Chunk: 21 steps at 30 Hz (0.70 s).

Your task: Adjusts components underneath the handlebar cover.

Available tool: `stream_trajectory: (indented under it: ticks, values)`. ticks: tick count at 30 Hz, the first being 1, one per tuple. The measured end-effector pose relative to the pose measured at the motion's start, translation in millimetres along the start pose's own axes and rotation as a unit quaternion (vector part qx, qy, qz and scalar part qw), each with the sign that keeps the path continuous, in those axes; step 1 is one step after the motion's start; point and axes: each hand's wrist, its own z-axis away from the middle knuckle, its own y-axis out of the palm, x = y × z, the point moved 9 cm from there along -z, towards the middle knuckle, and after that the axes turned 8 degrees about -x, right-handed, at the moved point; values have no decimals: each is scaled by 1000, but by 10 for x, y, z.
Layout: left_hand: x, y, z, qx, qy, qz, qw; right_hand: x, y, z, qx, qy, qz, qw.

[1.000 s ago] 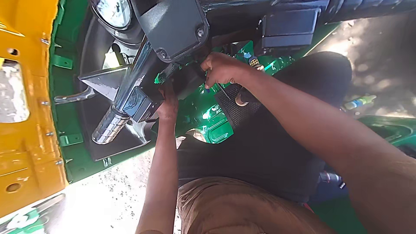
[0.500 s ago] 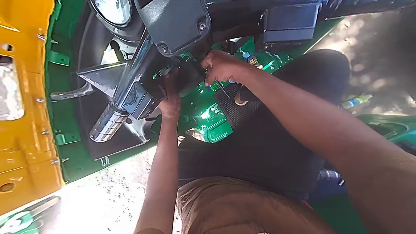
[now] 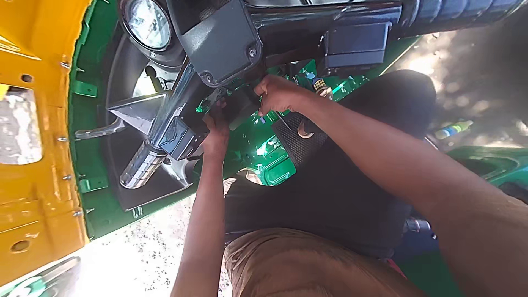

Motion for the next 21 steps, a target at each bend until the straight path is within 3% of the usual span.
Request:
stream_trajectory:
  ticks: [1,4,6,11,14,17,21]
  values:
    - [-27,16,1,0,8,7,1000,7,6,-3,3,-3,3,1000]
    - [-8,-19,32,-61,-7,210,976,5,-20,-2,8,-1,3,1000]
    - [38,-106,111,-109,-4,213,971,12,-12,8,11,-2,5,1000]
    - [36,-50,97,-96,-45,119,987,28,-11,-10,8,-4,16,1000]
    - [-12,98,27,28,-80,-59,995,-12,-11,-14,3,4,5,1000]
    - [-210,221,-66,108,-65,-295,947,-38,33,18,11,23,-17,1000]
    - [-254,279,-136,138,-84,-370,915,-92,63,2,23,31,-53,998]
